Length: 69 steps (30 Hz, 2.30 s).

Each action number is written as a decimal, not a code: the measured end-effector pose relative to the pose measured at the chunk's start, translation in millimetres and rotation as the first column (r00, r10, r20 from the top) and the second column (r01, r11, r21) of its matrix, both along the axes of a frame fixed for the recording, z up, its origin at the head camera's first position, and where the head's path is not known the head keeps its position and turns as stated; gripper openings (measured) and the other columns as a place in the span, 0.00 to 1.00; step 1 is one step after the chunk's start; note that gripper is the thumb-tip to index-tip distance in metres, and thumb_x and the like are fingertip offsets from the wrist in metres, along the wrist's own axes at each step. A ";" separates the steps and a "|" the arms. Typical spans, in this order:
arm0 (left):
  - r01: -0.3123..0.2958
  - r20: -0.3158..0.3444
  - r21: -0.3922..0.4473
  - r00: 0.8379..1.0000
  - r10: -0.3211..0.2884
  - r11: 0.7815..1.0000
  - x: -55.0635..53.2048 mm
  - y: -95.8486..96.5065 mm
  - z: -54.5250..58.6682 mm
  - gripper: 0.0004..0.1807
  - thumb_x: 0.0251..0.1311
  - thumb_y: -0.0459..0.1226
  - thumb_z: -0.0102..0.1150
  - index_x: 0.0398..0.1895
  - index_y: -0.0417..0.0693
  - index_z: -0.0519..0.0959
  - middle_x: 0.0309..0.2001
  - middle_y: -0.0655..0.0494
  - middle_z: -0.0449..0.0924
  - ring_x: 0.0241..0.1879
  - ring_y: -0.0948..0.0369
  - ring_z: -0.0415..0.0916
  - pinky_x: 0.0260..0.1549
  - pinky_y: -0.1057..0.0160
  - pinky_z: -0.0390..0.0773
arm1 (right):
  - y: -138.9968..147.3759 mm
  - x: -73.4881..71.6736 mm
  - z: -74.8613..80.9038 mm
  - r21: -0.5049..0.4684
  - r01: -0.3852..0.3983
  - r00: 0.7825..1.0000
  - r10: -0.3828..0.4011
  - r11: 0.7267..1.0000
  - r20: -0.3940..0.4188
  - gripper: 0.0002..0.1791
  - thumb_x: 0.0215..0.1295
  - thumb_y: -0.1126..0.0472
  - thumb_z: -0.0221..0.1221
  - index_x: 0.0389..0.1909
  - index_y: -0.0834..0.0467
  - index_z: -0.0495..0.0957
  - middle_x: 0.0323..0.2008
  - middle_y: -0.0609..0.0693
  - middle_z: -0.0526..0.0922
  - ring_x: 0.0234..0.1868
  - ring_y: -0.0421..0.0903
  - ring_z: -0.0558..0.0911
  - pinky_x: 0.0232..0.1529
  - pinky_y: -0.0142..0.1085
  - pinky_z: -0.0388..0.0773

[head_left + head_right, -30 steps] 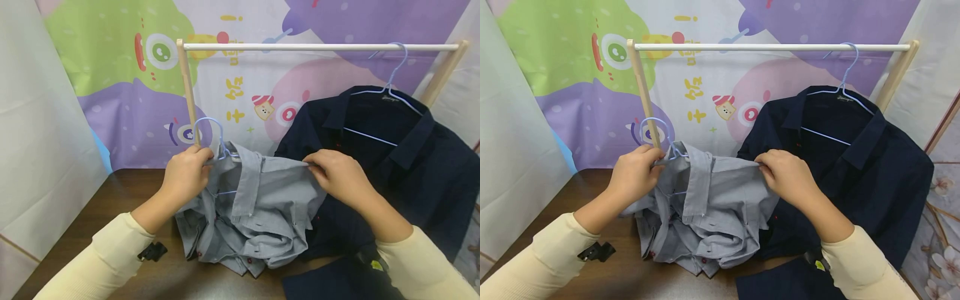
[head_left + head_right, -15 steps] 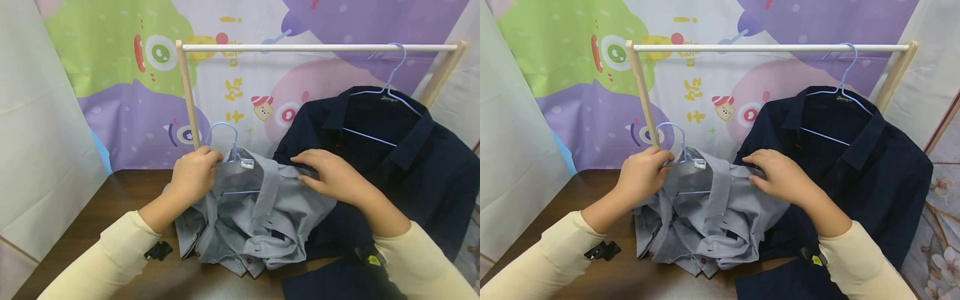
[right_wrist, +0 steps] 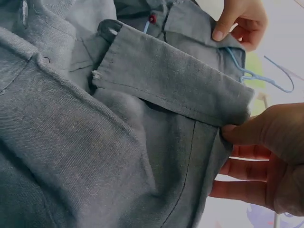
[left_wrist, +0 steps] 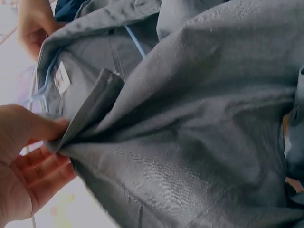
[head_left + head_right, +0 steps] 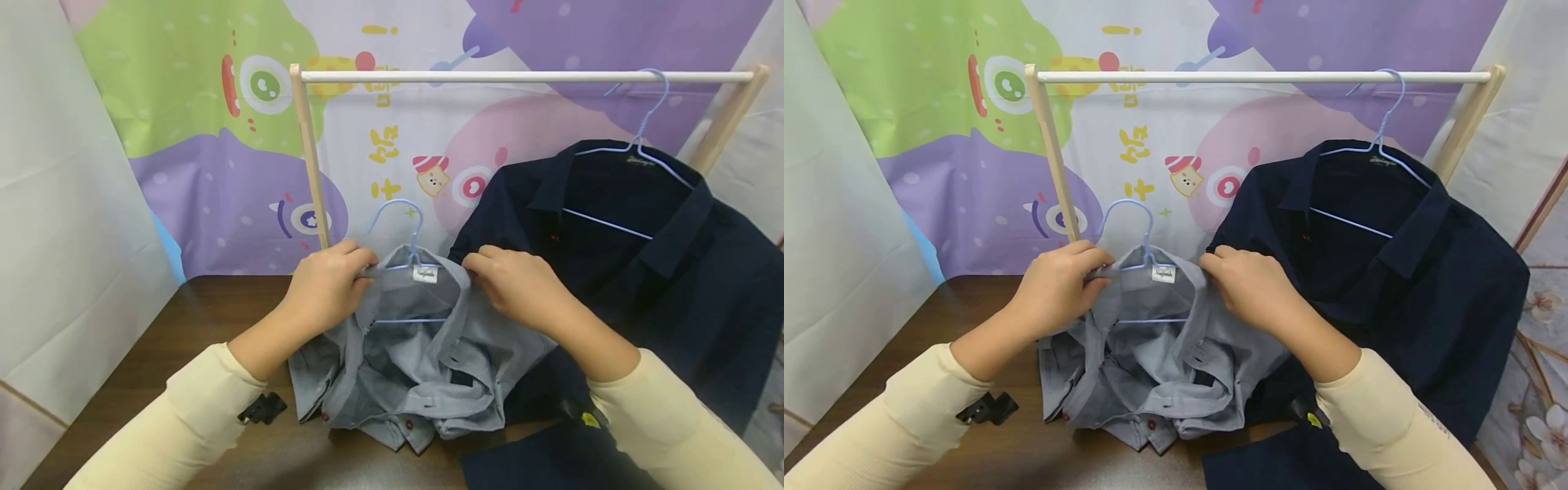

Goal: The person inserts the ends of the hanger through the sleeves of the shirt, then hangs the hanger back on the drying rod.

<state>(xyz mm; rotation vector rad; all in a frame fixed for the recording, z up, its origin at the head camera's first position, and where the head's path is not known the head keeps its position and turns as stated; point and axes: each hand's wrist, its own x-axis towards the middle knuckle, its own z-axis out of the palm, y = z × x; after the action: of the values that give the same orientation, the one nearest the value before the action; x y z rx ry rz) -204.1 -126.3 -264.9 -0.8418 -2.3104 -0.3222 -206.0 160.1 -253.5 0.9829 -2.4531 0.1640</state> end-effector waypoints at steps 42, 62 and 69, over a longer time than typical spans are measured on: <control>0.111 0.424 0.201 0.886 -0.189 0.973 -15.0 -26.9 10.1 0.14 0.52 0.34 0.73 0.43 0.45 0.85 0.35 0.55 0.84 0.32 0.63 0.82 0.28 0.63 0.80 | 53.6 10.5 -19.1 -0.043 0.053 0.996 -0.050 0.998 0.077 0.12 0.58 0.71 0.63 0.41 0.55 0.83 0.33 0.46 0.81 0.27 0.43 0.76 0.29 0.42 0.76; -0.061 0.330 0.530 0.934 -0.139 0.846 -38.7 -55.4 4.5 0.18 0.53 0.25 0.68 0.48 0.34 0.80 0.42 0.43 0.76 0.43 0.50 0.79 0.43 0.58 0.81 | 98.1 7.2 -11.0 -0.093 -0.009 0.999 0.013 0.996 0.042 0.17 0.50 0.78 0.66 0.39 0.58 0.81 0.34 0.45 0.82 0.30 0.40 0.74 0.29 0.38 0.76; -0.106 0.310 0.606 0.944 -0.112 0.788 -52.1 -62.4 -0.1 0.15 0.53 0.23 0.65 0.46 0.31 0.79 0.41 0.40 0.78 0.42 0.49 0.80 0.42 0.58 0.81 | 106.4 11.7 -5.3 -0.126 0.108 0.991 -0.098 0.986 0.090 0.14 0.53 0.75 0.66 0.40 0.60 0.81 0.31 0.48 0.81 0.27 0.42 0.73 0.25 0.35 0.71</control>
<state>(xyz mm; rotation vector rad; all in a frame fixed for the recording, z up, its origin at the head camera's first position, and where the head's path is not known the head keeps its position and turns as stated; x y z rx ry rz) -256.2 -188.7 -265.0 -0.4719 -2.2596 -1.2342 -194.3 266.5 -258.8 0.8061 -2.5261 0.3326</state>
